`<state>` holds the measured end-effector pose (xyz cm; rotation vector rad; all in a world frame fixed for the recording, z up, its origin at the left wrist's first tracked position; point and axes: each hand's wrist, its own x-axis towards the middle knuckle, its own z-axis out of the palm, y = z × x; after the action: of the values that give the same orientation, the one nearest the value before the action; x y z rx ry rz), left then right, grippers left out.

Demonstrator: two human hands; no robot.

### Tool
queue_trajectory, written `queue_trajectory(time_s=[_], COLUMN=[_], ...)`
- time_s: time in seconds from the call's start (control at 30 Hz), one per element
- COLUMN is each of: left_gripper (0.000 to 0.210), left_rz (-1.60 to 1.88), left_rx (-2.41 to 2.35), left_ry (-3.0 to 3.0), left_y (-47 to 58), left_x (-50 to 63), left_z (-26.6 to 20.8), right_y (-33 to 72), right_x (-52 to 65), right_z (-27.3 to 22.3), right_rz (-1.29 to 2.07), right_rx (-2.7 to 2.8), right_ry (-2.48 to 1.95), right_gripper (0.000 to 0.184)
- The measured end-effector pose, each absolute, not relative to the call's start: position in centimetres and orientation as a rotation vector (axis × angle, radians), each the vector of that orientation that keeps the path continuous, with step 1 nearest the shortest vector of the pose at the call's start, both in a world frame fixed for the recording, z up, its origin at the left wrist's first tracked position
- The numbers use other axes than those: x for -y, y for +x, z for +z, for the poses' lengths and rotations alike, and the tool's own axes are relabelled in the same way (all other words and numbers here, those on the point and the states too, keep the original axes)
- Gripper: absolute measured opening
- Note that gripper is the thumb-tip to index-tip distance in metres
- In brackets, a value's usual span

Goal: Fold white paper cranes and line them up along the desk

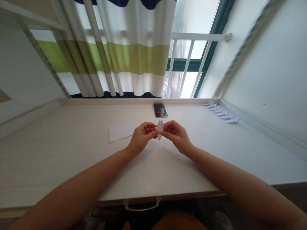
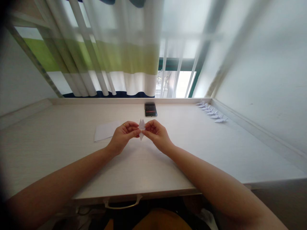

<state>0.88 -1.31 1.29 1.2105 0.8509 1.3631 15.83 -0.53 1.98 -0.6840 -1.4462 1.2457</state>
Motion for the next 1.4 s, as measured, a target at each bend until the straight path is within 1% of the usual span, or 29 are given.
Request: queue_trajectory(time_s=[0.33,0.53,0.73,0.9,1.03,1.17,1.23,1.33,1.4], left_gripper=[0.022,0.022,0.023,0.028,0.036,0.028,0.027,0.027,0.026], left_rz=[1.383,1.374,1.37,1.36,1.288,1.177,1.158,1.19,1.233], left_rx=[-0.793,-0.737,-0.765,-0.815,-0.824,-0.923,-0.985,-1.002,-0.992], left_ry=[1.239,1.244,1.325,1.335,1.286,1.284,1.28,1.263,1.248], left_y=[1.0,1.1,1.0,1.0,1.1,1.1,1.1,1.1,1.0], left_x=[1.4,1.7,1.6,1.4,1.3,1.2,1.3,1.3,1.2], left_z=[1.3,1.6,1.4,0.9,0.7,0.7,0.7,0.9,1.0], right_y=[15.6,15.6,15.6,15.7,15.7,15.6,15.5,15.4,15.5], right_x=[0.2,0.4,0.3,0.0,-0.1,-0.3,-0.4,-0.5,-0.5], right_z=[1.9,2.2,2.2,2.0,1.8,1.3,1.0,0.7,0.7], right_rz=[1.336,1.393,1.393,1.353,1.336,1.342,1.327,1.283,1.214], right_rx=[1.308,1.251,1.297,1.356,1.367,1.409,1.439,1.469,1.528], right_ry=[-0.669,-0.65,-0.679,-0.756,-0.778,-0.785,-0.804,-0.822,-0.844], right_gripper=[0.02,0.026,0.027,0.024,0.029,0.033,0.033,0.031,0.026])
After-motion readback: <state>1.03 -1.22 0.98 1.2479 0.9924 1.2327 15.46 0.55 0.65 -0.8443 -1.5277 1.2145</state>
